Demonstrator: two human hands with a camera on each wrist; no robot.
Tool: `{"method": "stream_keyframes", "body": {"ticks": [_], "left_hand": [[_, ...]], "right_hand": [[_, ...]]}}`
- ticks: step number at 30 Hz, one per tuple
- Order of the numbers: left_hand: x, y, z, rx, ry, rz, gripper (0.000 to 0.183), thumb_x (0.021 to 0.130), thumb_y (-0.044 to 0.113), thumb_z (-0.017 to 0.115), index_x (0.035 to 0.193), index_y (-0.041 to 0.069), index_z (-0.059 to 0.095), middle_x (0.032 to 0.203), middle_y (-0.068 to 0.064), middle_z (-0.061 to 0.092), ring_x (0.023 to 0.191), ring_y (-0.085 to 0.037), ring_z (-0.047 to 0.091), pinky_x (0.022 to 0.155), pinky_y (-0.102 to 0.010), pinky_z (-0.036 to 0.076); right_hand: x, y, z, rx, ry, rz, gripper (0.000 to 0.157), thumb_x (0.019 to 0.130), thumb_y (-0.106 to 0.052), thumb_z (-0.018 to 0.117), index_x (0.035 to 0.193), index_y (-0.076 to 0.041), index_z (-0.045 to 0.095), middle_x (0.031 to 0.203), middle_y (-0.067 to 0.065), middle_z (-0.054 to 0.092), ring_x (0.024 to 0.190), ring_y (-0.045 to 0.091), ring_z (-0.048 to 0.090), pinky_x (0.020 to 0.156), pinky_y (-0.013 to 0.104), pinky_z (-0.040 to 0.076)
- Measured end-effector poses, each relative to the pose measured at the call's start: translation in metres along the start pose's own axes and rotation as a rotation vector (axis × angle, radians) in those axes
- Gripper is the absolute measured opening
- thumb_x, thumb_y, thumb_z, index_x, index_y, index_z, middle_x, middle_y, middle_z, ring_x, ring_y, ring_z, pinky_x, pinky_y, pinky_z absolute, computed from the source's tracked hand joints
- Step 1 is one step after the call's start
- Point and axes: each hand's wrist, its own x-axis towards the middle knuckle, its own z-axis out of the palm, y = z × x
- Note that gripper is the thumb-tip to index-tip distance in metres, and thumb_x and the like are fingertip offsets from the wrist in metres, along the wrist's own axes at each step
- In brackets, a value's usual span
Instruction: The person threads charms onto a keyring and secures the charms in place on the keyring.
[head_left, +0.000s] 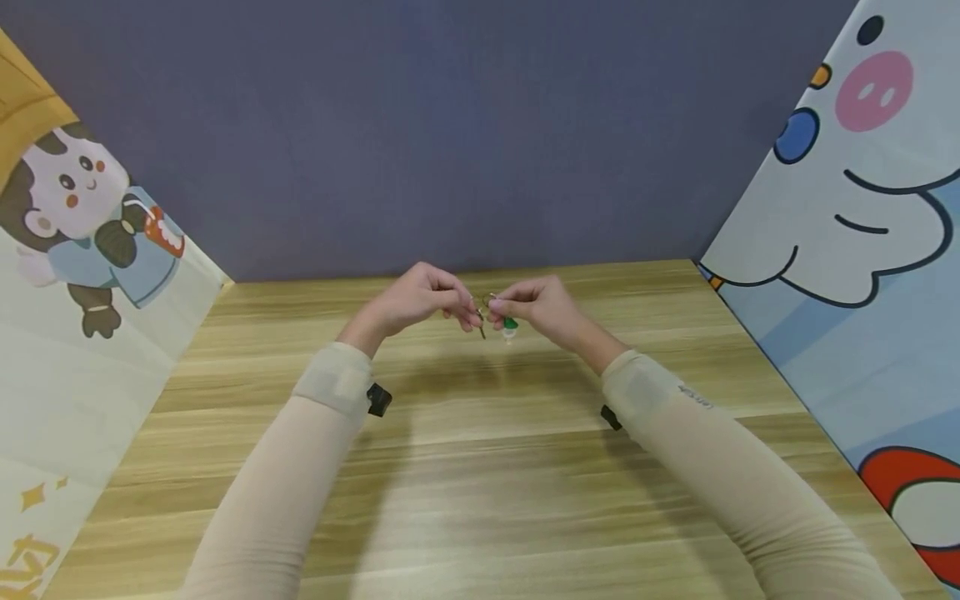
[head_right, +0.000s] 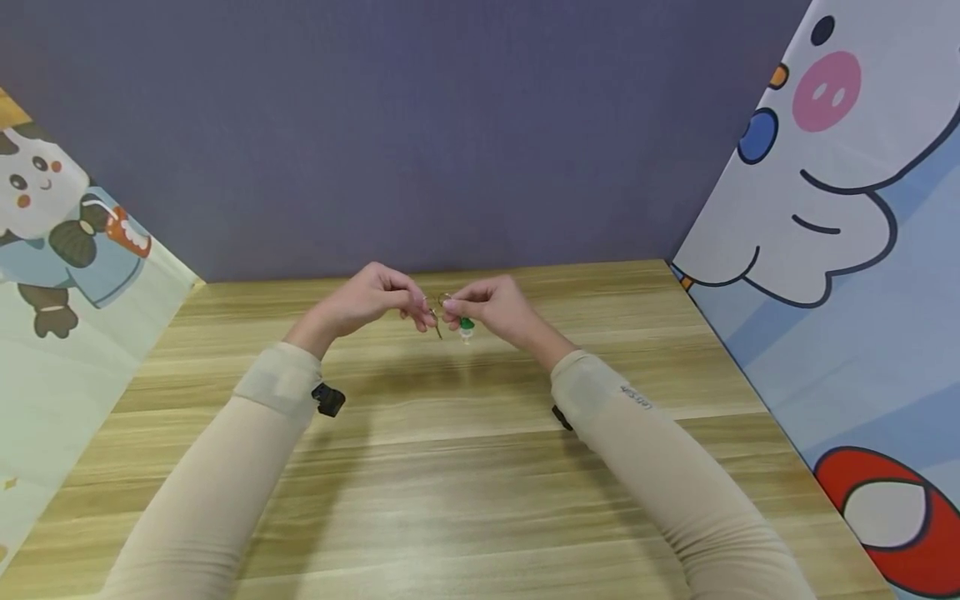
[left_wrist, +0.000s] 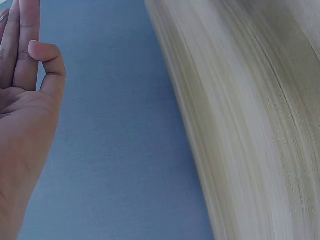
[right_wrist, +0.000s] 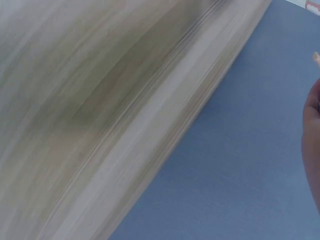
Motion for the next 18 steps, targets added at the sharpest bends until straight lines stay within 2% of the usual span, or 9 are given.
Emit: {"method": "stream_keyframes", "body": {"ticks": [6, 10, 18], "left_hand": [[0.0014, -0.0014, 0.0028, 0.009, 0.001, 0.005, 0.024, 0.107, 0.016, 0.062, 0.109, 0.002, 0.081, 0.098, -0.008, 0.084, 0.089, -0.025, 0.079, 0.084, -0.039, 0.058], [0.0021, -0.0027, 0.0038, 0.039, -0.015, -0.012, 0.025, 0.109, 0.018, 0.06, 0.112, 0.004, 0.081, 0.1, -0.005, 0.084, 0.092, -0.023, 0.079, 0.081, -0.035, 0.055], [0.0021, -0.0013, 0.0037, 0.162, -0.041, -0.016, 0.024, 0.108, 0.019, 0.061, 0.104, 0.01, 0.083, 0.097, -0.005, 0.083, 0.095, -0.03, 0.075, 0.088, -0.042, 0.053]], "right_hand": [[0.001, 0.0009, 0.0048, 0.037, -0.004, -0.034, 0.018, 0.098, -0.012, 0.078, 0.108, 0.002, 0.082, 0.087, 0.002, 0.082, 0.082, 0.018, 0.077, 0.089, 0.04, 0.064], [-0.0003, 0.0016, 0.0048, 0.014, 0.007, -0.038, 0.019, 0.099, -0.013, 0.078, 0.111, 0.0, 0.082, 0.089, 0.0, 0.082, 0.08, 0.015, 0.076, 0.083, 0.037, 0.064], [-0.0064, -0.0002, 0.0046, -0.113, 0.005, -0.073, 0.019, 0.1, -0.02, 0.077, 0.111, -0.006, 0.084, 0.096, 0.012, 0.083, 0.081, 0.017, 0.077, 0.077, 0.036, 0.065]]}}
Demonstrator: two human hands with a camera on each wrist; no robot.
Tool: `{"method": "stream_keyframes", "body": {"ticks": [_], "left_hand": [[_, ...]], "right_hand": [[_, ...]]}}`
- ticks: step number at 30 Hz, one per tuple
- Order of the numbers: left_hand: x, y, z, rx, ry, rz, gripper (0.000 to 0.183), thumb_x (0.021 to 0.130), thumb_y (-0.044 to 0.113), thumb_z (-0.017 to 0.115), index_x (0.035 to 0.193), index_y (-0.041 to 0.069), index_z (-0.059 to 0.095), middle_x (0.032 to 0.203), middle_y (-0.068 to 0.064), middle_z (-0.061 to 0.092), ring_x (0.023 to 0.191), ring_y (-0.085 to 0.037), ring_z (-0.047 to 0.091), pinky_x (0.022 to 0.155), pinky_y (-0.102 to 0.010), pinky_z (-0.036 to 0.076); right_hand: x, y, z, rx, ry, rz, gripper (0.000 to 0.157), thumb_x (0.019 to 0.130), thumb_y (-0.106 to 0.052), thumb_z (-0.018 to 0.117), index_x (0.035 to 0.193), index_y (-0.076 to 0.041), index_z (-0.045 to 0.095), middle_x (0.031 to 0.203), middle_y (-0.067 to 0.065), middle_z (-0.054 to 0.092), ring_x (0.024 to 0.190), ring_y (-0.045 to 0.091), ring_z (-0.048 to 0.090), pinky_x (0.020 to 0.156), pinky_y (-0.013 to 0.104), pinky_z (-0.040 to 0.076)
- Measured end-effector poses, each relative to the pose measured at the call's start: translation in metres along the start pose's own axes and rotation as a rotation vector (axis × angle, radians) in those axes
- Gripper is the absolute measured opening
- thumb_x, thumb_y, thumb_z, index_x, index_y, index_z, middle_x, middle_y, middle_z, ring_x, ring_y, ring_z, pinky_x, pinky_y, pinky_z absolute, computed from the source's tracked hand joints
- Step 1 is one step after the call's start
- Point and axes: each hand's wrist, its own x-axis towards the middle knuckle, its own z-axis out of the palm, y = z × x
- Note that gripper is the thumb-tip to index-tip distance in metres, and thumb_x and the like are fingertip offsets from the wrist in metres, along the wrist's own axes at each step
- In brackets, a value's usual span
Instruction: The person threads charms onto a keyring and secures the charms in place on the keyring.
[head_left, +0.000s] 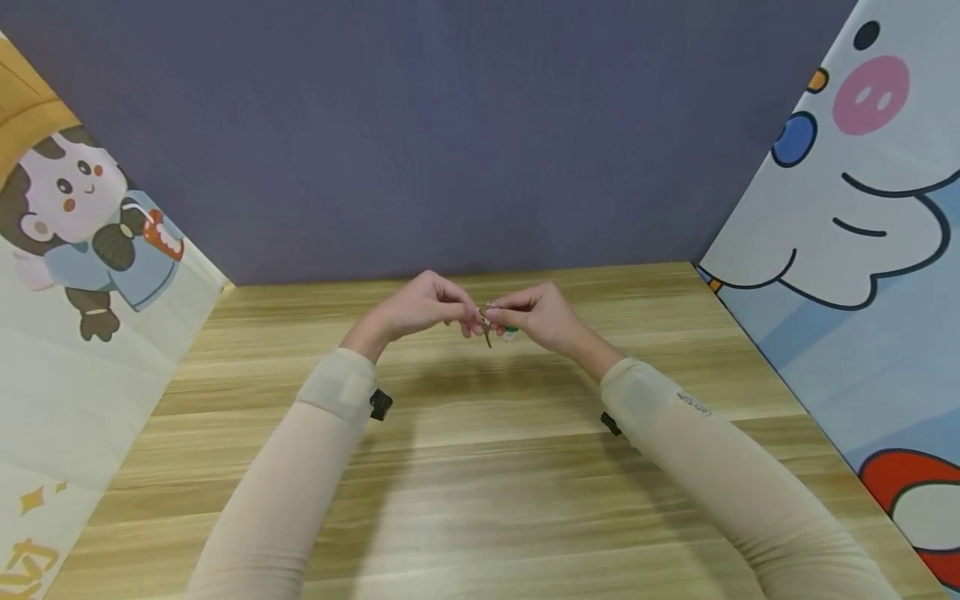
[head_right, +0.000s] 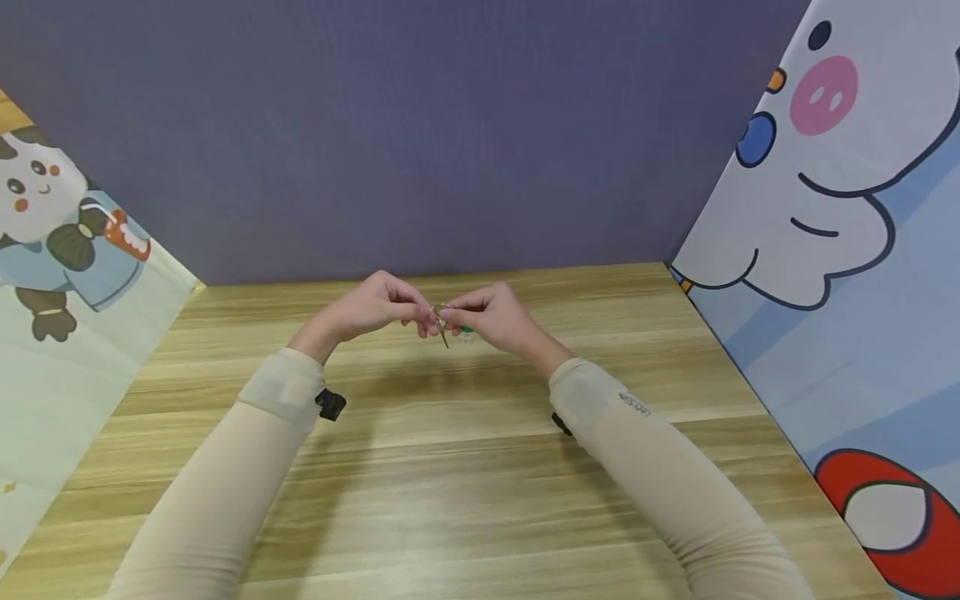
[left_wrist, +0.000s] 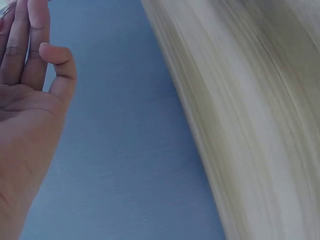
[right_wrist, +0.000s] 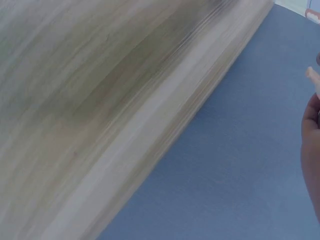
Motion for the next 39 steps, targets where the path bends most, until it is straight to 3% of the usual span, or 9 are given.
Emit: {"method": "stream_keyframes", "body": {"ticks": [6, 9, 13, 16, 19, 23, 26, 31, 39], "left_hand": [[-0.001, 0.006, 0.001, 0.098, -0.01, 0.016, 0.019, 0.105, 0.013, 0.065, 0.103, 0.007, 0.083, 0.097, -0.01, 0.083, 0.096, -0.027, 0.077, 0.103, -0.046, 0.059], [-0.003, 0.008, 0.003, 0.192, 0.044, 0.053, 0.018, 0.103, 0.013, 0.067, 0.103, 0.007, 0.084, 0.097, -0.01, 0.083, 0.094, -0.027, 0.077, 0.094, -0.043, 0.062], [-0.005, 0.009, 0.007, 0.329, 0.118, 0.15, 0.017, 0.102, 0.014, 0.069, 0.101, 0.011, 0.085, 0.096, -0.004, 0.083, 0.084, -0.018, 0.075, 0.077, -0.035, 0.06], [-0.006, 0.009, 0.01, 0.389, 0.154, 0.232, 0.017, 0.1, 0.011, 0.069, 0.1, 0.011, 0.086, 0.093, -0.003, 0.083, 0.068, -0.011, 0.064, 0.068, -0.03, 0.053], [-0.006, 0.008, 0.012, 0.413, 0.176, 0.274, 0.019, 0.098, 0.009, 0.068, 0.1, 0.01, 0.086, 0.091, -0.005, 0.083, 0.058, -0.01, 0.052, 0.061, -0.028, 0.046], [-0.006, 0.008, 0.014, 0.413, 0.193, 0.268, 0.019, 0.098, 0.009, 0.068, 0.101, 0.009, 0.086, 0.091, -0.006, 0.083, 0.056, -0.012, 0.052, 0.06, -0.027, 0.046], [-0.006, 0.007, 0.015, 0.414, 0.202, 0.26, 0.019, 0.098, 0.009, 0.068, 0.101, 0.009, 0.086, 0.092, -0.006, 0.083, 0.058, -0.014, 0.055, 0.062, -0.029, 0.049], [-0.006, 0.007, 0.015, 0.421, 0.204, 0.247, 0.019, 0.099, 0.01, 0.068, 0.102, 0.01, 0.086, 0.093, -0.006, 0.083, 0.056, -0.012, 0.052, 0.064, -0.029, 0.049], [-0.005, 0.011, 0.015, 0.496, 0.1, 0.249, 0.021, 0.099, 0.01, 0.066, 0.107, 0.009, 0.086, 0.095, -0.005, 0.083, 0.069, -0.009, 0.067, 0.072, -0.031, 0.059]], "right_hand": [[-0.003, -0.001, 0.0, -0.111, 0.016, -0.135, 0.017, 0.1, -0.017, 0.076, 0.108, -0.005, 0.085, 0.096, 0.014, 0.083, 0.082, 0.017, 0.077, 0.074, 0.036, 0.065], [-0.004, 0.0, 0.0, -0.125, 0.027, -0.153, 0.016, 0.101, -0.017, 0.076, 0.107, -0.005, 0.085, 0.094, 0.013, 0.083, 0.082, 0.021, 0.077, 0.071, 0.035, 0.063], [-0.006, 0.001, -0.002, -0.123, 0.033, -0.09, 0.017, 0.1, -0.021, 0.077, 0.106, -0.008, 0.085, 0.091, 0.013, 0.082, 0.073, 0.024, 0.072, 0.059, 0.028, 0.053], [-0.007, 0.002, -0.004, -0.136, 0.026, -0.054, 0.017, 0.1, -0.022, 0.077, 0.106, -0.009, 0.085, 0.091, 0.014, 0.082, 0.065, 0.019, 0.064, 0.055, 0.025, 0.043], [-0.007, 0.001, -0.004, -0.16, 0.015, -0.048, 0.017, 0.1, -0.021, 0.077, 0.108, -0.009, 0.085, 0.093, 0.013, 0.083, 0.068, 0.016, 0.068, 0.058, 0.025, 0.049], [-0.007, -0.001, -0.005, -0.19, 0.007, -0.057, 0.016, 0.099, -0.018, 0.077, 0.108, -0.007, 0.085, 0.095, 0.012, 0.083, 0.083, 0.028, 0.078, 0.066, 0.028, 0.06], [-0.007, -0.003, -0.005, -0.21, 0.006, -0.072, 0.016, 0.099, -0.016, 0.077, 0.107, -0.004, 0.085, 0.093, 0.012, 0.083, 0.082, 0.031, 0.078, 0.066, 0.03, 0.061], [-0.007, -0.001, -0.004, -0.214, 0.009, -0.068, 0.016, 0.099, -0.014, 0.077, 0.106, -0.003, 0.084, 0.093, 0.012, 0.083, 0.081, 0.023, 0.079, 0.067, 0.03, 0.063], [-0.008, -0.002, -0.005, -0.325, -0.027, -0.189, 0.01, 0.098, -0.013, 0.078, 0.098, -0.008, 0.086, 0.088, 0.008, 0.083, 0.077, 0.018, 0.077, 0.067, 0.03, 0.06]]}}
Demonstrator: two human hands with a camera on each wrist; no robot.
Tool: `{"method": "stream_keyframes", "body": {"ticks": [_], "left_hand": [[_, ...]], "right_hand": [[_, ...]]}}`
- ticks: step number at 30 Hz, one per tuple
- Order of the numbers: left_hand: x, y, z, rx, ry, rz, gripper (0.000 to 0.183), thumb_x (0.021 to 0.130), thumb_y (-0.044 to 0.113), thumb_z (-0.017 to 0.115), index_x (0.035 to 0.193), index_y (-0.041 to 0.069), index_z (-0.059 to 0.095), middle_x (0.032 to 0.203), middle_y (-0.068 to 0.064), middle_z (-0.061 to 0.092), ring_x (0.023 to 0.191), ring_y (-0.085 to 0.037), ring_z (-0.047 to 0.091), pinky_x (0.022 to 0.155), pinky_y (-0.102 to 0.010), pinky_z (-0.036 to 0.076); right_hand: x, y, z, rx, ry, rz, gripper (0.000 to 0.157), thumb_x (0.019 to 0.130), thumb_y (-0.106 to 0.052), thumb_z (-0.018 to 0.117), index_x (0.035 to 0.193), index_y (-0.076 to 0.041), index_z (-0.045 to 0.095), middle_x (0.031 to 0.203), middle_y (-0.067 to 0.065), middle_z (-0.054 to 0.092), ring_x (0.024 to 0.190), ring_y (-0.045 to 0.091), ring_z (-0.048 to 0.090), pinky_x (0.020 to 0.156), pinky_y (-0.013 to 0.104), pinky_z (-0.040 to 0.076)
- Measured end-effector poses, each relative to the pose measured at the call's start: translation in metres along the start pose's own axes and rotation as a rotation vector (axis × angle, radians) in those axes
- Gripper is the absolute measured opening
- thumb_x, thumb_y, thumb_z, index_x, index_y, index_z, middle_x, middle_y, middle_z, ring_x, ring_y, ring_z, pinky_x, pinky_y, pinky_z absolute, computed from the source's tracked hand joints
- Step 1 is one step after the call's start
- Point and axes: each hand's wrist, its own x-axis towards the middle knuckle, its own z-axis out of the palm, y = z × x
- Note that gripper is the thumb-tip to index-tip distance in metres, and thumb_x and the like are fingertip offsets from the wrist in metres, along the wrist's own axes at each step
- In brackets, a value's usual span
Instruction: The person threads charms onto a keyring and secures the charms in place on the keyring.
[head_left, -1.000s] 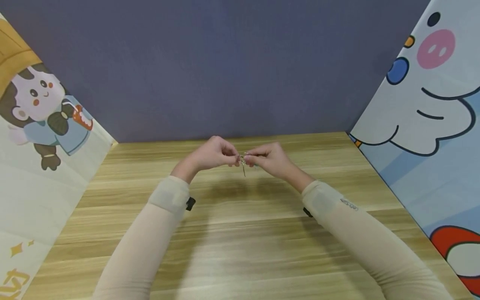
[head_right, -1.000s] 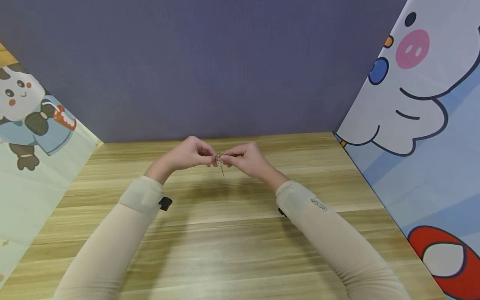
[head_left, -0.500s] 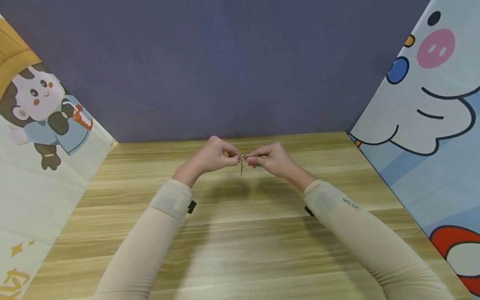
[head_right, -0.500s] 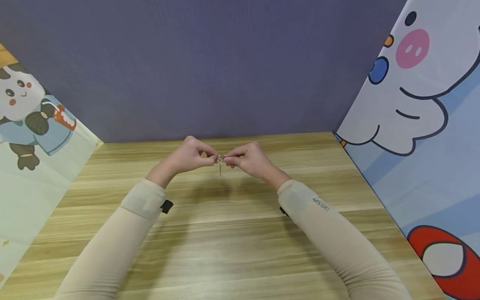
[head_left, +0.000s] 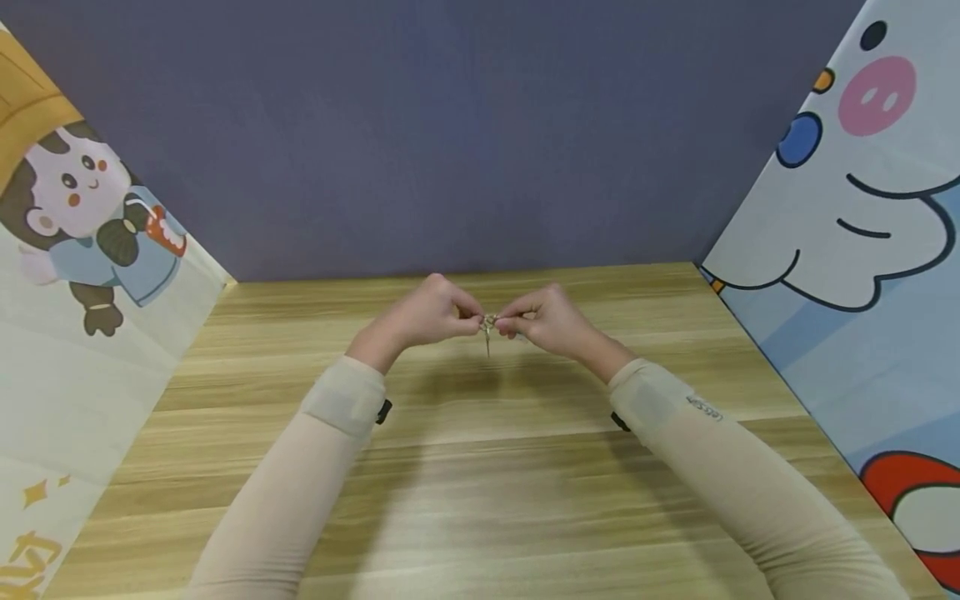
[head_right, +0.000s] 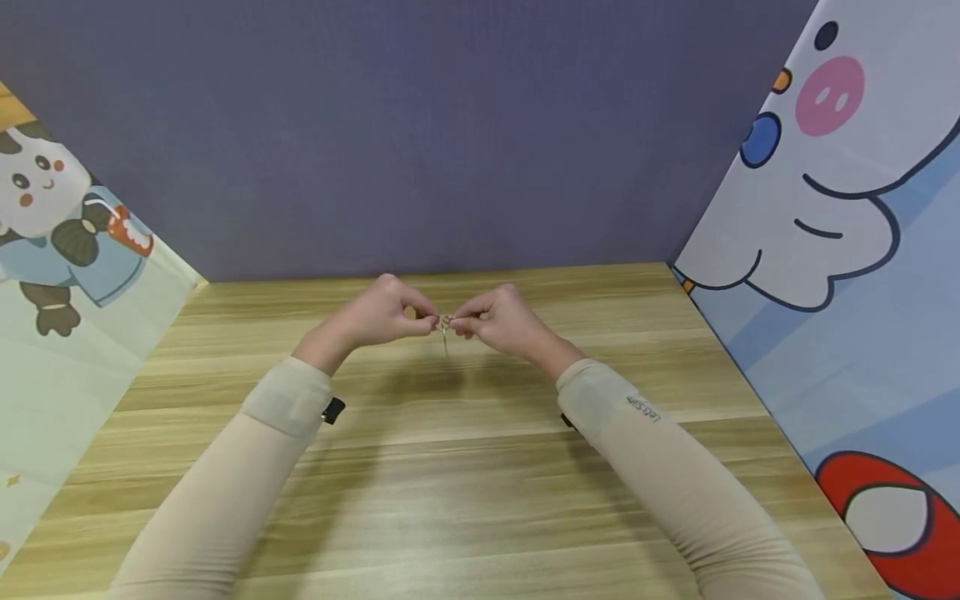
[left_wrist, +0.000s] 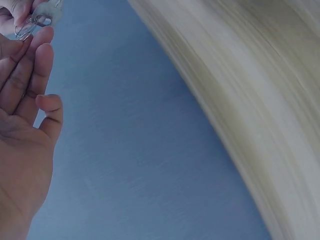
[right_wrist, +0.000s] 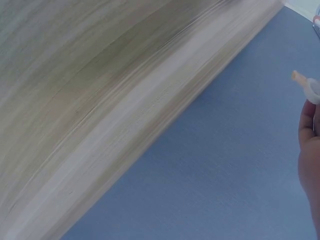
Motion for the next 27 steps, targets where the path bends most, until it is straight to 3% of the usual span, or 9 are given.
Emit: {"method": "stream_keyframes", "body": {"ticks": [3, 9, 17, 20, 24, 27], "left_hand": [[0.0006, 0.0015, 0.0008, 0.007, -0.046, -0.009, 0.022, 0.102, 0.011, 0.065, 0.11, 0.009, 0.085, 0.097, -0.005, 0.083, 0.075, -0.012, 0.069, 0.075, -0.033, 0.061], [-0.001, 0.0021, 0.0039, 0.007, -0.093, -0.061, 0.019, 0.106, 0.021, 0.066, 0.114, 0.012, 0.081, 0.1, 0.001, 0.08, 0.085, -0.011, 0.069, 0.078, -0.032, 0.059], [-0.0033, 0.0024, 0.0029, -0.01, -0.014, -0.06, 0.015, 0.105, 0.017, 0.069, 0.114, 0.013, 0.08, 0.104, -0.003, 0.081, 0.089, -0.013, 0.073, 0.079, -0.034, 0.061], [-0.0026, 0.0026, 0.0029, -0.037, 0.024, -0.071, 0.011, 0.104, 0.018, 0.071, 0.112, 0.014, 0.078, 0.103, -0.004, 0.081, 0.09, -0.013, 0.074, 0.081, -0.036, 0.062], [-0.0018, 0.0022, 0.0042, -0.057, 0.066, -0.077, 0.005, 0.103, 0.018, 0.073, 0.103, 0.014, 0.075, 0.1, -0.006, 0.08, 0.089, -0.014, 0.073, 0.079, -0.036, 0.06], [-0.0021, 0.0018, 0.005, -0.065, 0.073, -0.084, 0.006, 0.103, 0.018, 0.073, 0.101, 0.014, 0.076, 0.099, -0.006, 0.08, 0.088, -0.015, 0.073, 0.077, -0.035, 0.058]], "right_hand": [[-0.0008, 0.0009, 0.0, -0.023, -0.012, -0.01, 0.011, 0.099, -0.014, 0.077, 0.098, -0.009, 0.086, 0.087, 0.006, 0.082, 0.076, 0.017, 0.076, 0.066, 0.031, 0.059], [-0.0027, 0.0026, 0.0026, 0.037, 0.008, 0.092, 0.014, 0.101, -0.018, 0.075, 0.098, -0.01, 0.086, 0.087, 0.005, 0.082, 0.075, 0.018, 0.075, 0.066, 0.032, 0.061], [-0.0025, 0.003, 0.0069, 0.148, -0.008, 0.094, 0.016, 0.102, -0.023, 0.075, 0.099, -0.011, 0.085, 0.088, 0.008, 0.081, 0.077, 0.022, 0.073, 0.063, 0.031, 0.058], [-0.0026, 0.0022, 0.0049, 0.18, 0.007, 0.091, 0.017, 0.101, -0.022, 0.075, 0.101, -0.008, 0.084, 0.089, 0.01, 0.081, 0.08, 0.029, 0.074, 0.065, 0.031, 0.059], [-0.002, 0.0026, 0.0027, 0.188, 0.0, 0.073, 0.018, 0.102, -0.02, 0.075, 0.103, -0.005, 0.084, 0.092, 0.016, 0.081, 0.086, 0.043, 0.073, 0.066, 0.031, 0.06], [-0.0013, 0.0038, 0.0025, 0.182, -0.012, 0.076, 0.017, 0.102, -0.02, 0.075, 0.103, -0.007, 0.084, 0.092, 0.015, 0.081, 0.087, 0.041, 0.074, 0.068, 0.031, 0.061]]}}
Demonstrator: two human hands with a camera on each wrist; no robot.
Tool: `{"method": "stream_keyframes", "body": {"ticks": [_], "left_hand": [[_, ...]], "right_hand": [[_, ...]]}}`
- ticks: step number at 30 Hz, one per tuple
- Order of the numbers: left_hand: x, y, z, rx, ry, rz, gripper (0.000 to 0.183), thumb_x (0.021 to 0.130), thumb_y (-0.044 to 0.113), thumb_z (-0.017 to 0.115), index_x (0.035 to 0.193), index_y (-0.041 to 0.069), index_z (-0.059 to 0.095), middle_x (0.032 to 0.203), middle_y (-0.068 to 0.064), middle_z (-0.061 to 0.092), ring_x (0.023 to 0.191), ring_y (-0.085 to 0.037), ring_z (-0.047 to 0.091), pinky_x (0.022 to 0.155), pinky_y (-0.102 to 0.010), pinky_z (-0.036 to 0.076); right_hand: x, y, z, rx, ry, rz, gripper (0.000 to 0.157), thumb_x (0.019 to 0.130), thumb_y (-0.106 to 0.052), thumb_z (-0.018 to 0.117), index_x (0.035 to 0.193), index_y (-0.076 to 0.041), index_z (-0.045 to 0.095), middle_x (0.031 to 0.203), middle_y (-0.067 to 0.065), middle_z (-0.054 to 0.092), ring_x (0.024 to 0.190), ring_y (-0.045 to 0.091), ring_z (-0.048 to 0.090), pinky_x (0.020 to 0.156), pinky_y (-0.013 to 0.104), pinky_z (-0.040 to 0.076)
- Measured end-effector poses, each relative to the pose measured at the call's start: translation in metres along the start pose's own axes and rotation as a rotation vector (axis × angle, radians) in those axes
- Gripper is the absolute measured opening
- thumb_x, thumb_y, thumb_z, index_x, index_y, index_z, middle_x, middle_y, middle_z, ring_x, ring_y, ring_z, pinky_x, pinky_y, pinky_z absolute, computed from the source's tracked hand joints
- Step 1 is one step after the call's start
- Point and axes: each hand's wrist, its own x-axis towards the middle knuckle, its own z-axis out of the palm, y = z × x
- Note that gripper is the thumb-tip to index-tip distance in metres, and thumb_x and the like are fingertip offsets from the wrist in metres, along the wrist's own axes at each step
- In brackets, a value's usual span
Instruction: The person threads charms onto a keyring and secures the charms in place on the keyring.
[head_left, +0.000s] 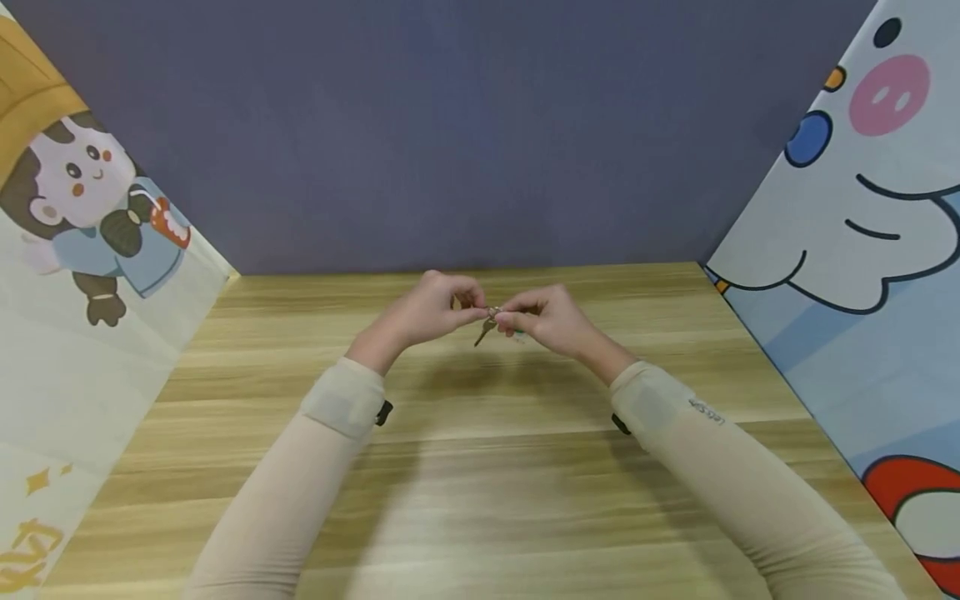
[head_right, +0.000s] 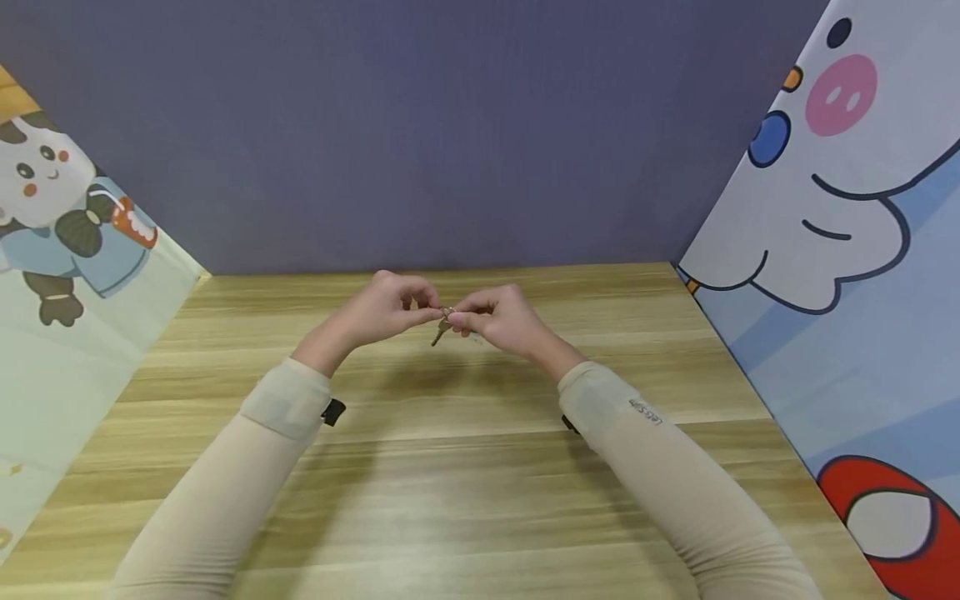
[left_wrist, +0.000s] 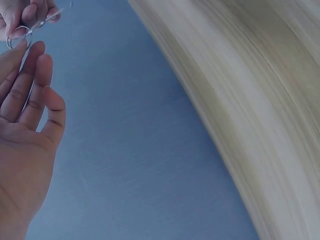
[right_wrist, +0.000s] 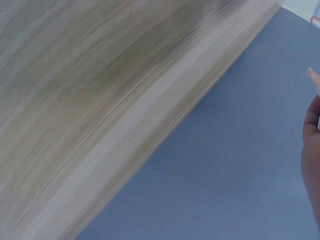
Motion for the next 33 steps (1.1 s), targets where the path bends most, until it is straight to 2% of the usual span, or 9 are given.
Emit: {"method": "stream_keyframes", "body": {"ticks": [4, 7, 12, 16, 20, 24, 27, 30, 33], "left_hand": [[-0.0028, 0.001, -0.0006, -0.018, -0.013, -0.021, 0.008, 0.104, 0.019, 0.072, 0.106, 0.015, 0.078, 0.1, -0.002, 0.08, 0.086, -0.017, 0.072, 0.072, -0.035, 0.058], [-0.0035, 0.0015, -0.0006, -0.033, -0.023, -0.043, 0.011, 0.103, 0.026, 0.074, 0.108, 0.017, 0.078, 0.099, 0.002, 0.079, 0.086, -0.017, 0.07, 0.07, -0.034, 0.059], [-0.0041, 0.0021, 0.0014, -0.034, -0.006, -0.077, 0.019, 0.1, 0.038, 0.076, 0.105, 0.02, 0.077, 0.094, 0.004, 0.077, 0.084, -0.016, 0.069, 0.073, -0.035, 0.058], [-0.0047, 0.0014, 0.0043, -0.049, -0.01, -0.08, 0.02, 0.102, 0.035, 0.074, 0.111, 0.019, 0.079, 0.1, 0.004, 0.079, 0.088, -0.013, 0.071, 0.079, -0.035, 0.059], [-0.005, 0.0013, 0.0054, -0.078, -0.015, -0.077, 0.019, 0.103, 0.028, 0.073, 0.115, 0.015, 0.08, 0.106, 0.0, 0.082, 0.094, -0.014, 0.076, 0.083, -0.038, 0.062], [-0.0047, 0.0002, 0.0043, -0.089, 0.019, -0.066, 0.015, 0.102, 0.021, 0.073, 0.112, 0.012, 0.081, 0.104, -0.003, 0.082, 0.095, -0.017, 0.077, 0.086, -0.039, 0.064], [-0.0054, -0.0019, 0.0047, -0.075, 0.069, -0.028, 0.01, 0.101, 0.017, 0.074, 0.107, 0.012, 0.082, 0.103, -0.001, 0.081, 0.093, -0.016, 0.075, 0.083, -0.036, 0.063], [-0.0054, -0.0033, 0.0065, -0.031, 0.121, 0.022, 0.008, 0.1, 0.015, 0.076, 0.104, 0.012, 0.082, 0.104, -0.001, 0.078, 0.09, -0.015, 0.071, 0.08, -0.034, 0.06], [-0.0046, -0.003, 0.0078, 0.012, 0.148, 0.044, 0.009, 0.099, 0.014, 0.076, 0.104, 0.011, 0.083, 0.103, -0.001, 0.079, 0.087, -0.014, 0.07, 0.077, -0.033, 0.058]], "right_hand": [[0.0005, -0.0022, 0.0003, 0.005, -0.003, 0.016, 0.016, 0.101, -0.022, 0.076, 0.104, -0.009, 0.085, 0.093, 0.014, 0.082, 0.084, 0.032, 0.076, 0.071, 0.036, 0.062], [0.002, -0.0032, 0.0003, 0.006, -0.002, 0.006, 0.017, 0.102, -0.021, 0.075, 0.105, -0.008, 0.084, 0.094, 0.017, 0.081, 0.084, 0.036, 0.076, 0.071, 0.041, 0.063], [0.0037, -0.0051, 0.0013, -0.028, -0.01, -0.031, 0.016, 0.103, -0.015, 0.072, 0.107, -0.006, 0.084, 0.093, 0.015, 0.082, 0.085, 0.042, 0.076, 0.068, 0.032, 0.061], [0.0041, -0.0052, 0.0034, -0.046, -0.025, -0.029, 0.016, 0.103, -0.015, 0.071, 0.108, -0.007, 0.084, 0.093, 0.012, 0.082, 0.083, 0.032, 0.077, 0.068, 0.03, 0.06], [0.0042, -0.0044, 0.0046, -0.039, -0.012, -0.024, 0.017, 0.103, -0.019, 0.072, 0.106, -0.008, 0.084, 0.093, 0.018, 0.081, 0.082, 0.032, 0.075, 0.067, 0.032, 0.06], [0.0032, -0.0047, 0.003, -0.042, 0.01, -0.014, 0.019, 0.103, -0.025, 0.073, 0.105, -0.011, 0.084, 0.09, 0.012, 0.081, 0.08, 0.03, 0.073, 0.065, 0.031, 0.056], [0.0027, -0.005, 0.0022, -0.053, 0.027, -0.016, 0.021, 0.104, -0.028, 0.072, 0.106, -0.01, 0.084, 0.088, 0.007, 0.081, 0.082, 0.03, 0.074, 0.066, 0.032, 0.056], [0.0018, -0.0057, 0.0029, -0.086, 0.059, -0.03, 0.021, 0.104, -0.027, 0.072, 0.107, -0.01, 0.084, 0.089, 0.008, 0.081, 0.084, 0.033, 0.075, 0.068, 0.032, 0.058], [0.0005, -0.0068, 0.0038, -0.126, 0.095, -0.032, 0.019, 0.104, -0.026, 0.072, 0.107, -0.012, 0.084, 0.09, 0.006, 0.081, 0.08, 0.026, 0.074, 0.065, 0.031, 0.057]]}}
